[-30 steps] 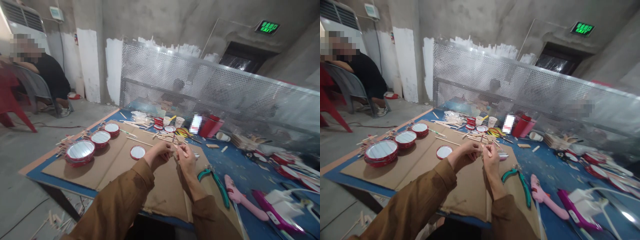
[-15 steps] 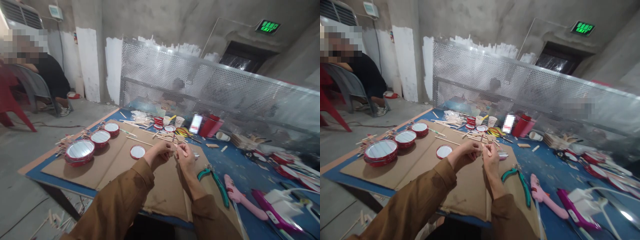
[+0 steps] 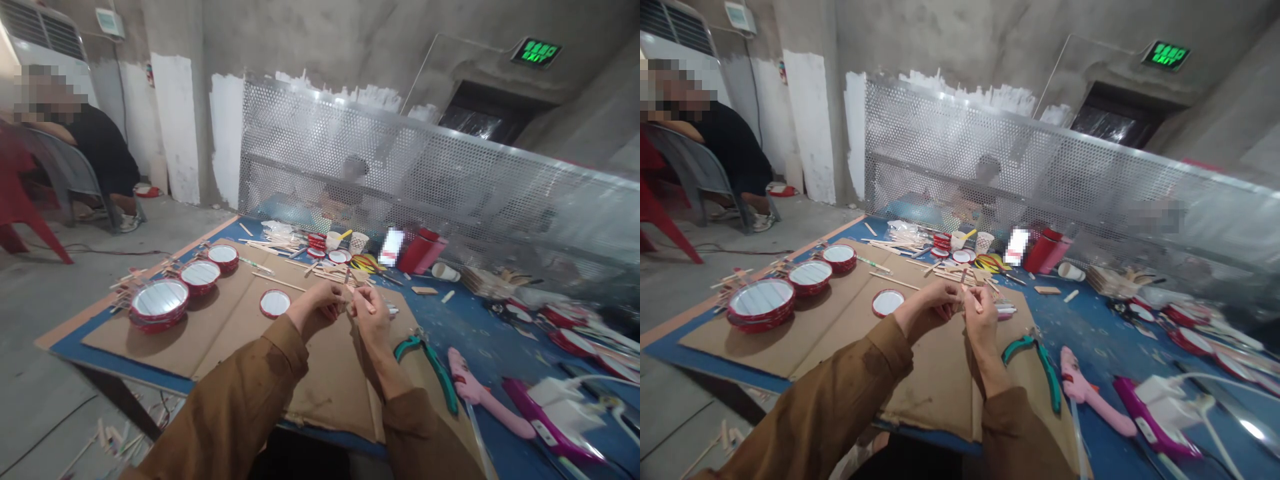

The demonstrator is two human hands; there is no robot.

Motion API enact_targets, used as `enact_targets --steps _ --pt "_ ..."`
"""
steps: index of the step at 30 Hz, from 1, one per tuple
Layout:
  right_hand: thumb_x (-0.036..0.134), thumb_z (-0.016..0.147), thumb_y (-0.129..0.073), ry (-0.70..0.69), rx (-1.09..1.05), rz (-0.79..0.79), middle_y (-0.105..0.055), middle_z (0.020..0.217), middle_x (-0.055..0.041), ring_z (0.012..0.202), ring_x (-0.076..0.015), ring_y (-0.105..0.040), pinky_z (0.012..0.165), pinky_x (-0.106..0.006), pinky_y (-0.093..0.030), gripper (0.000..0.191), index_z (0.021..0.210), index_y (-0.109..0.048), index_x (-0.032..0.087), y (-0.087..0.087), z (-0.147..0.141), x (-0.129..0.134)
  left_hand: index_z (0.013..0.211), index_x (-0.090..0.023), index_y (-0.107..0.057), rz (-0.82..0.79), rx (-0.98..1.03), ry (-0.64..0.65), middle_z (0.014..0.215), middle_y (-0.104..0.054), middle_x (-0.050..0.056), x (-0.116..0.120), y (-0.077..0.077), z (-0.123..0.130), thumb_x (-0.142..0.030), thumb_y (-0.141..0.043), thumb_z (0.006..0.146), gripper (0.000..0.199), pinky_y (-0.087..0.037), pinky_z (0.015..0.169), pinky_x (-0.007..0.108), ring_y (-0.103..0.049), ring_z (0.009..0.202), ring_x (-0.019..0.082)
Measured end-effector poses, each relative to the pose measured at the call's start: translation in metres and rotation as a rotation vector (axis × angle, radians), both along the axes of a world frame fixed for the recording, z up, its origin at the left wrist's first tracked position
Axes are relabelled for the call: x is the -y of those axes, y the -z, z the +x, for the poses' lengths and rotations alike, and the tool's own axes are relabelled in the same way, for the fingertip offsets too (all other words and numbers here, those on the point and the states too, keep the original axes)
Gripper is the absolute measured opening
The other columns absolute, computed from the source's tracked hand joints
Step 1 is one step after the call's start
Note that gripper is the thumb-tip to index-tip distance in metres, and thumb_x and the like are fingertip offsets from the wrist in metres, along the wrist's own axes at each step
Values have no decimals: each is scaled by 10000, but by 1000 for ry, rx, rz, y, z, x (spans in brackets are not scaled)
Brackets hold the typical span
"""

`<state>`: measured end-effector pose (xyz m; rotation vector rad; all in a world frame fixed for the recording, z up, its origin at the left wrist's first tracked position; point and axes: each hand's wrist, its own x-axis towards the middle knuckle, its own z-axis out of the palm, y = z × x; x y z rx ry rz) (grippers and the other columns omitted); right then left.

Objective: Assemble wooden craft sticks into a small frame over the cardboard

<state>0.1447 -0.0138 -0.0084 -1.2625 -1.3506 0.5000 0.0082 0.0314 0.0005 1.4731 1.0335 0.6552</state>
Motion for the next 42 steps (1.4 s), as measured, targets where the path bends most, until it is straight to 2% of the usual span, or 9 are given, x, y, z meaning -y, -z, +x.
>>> enact_targets --steps 6,10,18,22,25,33,42 --pt "620 809 -615 30 4 -2 -562 568 41 476 -140 -506 481 -257 -413 396 822 -610 224 2 2 -1 701 -147 -550 -15 -8 15 533 -549 -23 0 -3 -1 -113 -593 832 142 -450 475 197 -539 420 97" --pt "602 806 -617 -2 3 14 -580 600 33 488 -140 -513 485 -259 -422 379 829 -612 223 3 3 -3 701 -145 -552 6 -34 15 533 -551 -21 0 -3 -1 -97 -560 832 140 -444 480 193 -536 425 94" --pt "596 804 -601 9 14 8 -576 580 31 485 -147 -511 497 -271 -425 370 808 -603 226 -2 1 1 711 -141 -566 -16 -32 6 528 -547 -19 0 -2 0 -93 -562 808 108 -456 483 201 -539 433 102" --pt "586 806 -607 18 58 29 -561 555 33 494 -149 -511 506 -270 -425 362 788 -609 225 -1 1 0 717 -142 -562 -29 -13 14 531 -550 -24 -1 0 1 -119 -596 814 105 -439 469 183 -526 420 88" --pt "591 814 -607 22 3 -8 -560 554 42 470 -144 -506 481 -263 -418 364 823 -600 227 1 2 -1 716 -142 -565 -19 -9 -4 530 -553 -22 -1 1 1 -140 -621 812 111 -438 462 184 -533 418 93" --pt "596 801 -613 29 14 7 -550 553 46 472 -139 -508 477 -255 -419 371 806 -606 225 1 2 -1 710 -147 -548 -19 11 17 535 -553 -22 0 0 0 -116 -570 855 150 -441 467 185 -532 416 90" --pt "576 801 -615 1 4 0 -538 537 49 457 -143 -492 461 -262 -400 344 782 -598 234 2 1 -1 697 -143 -562 -14 17 -18 527 -548 -20 -1 3 2 -129 -623 825 143 -394 446 169 -508 413 81"
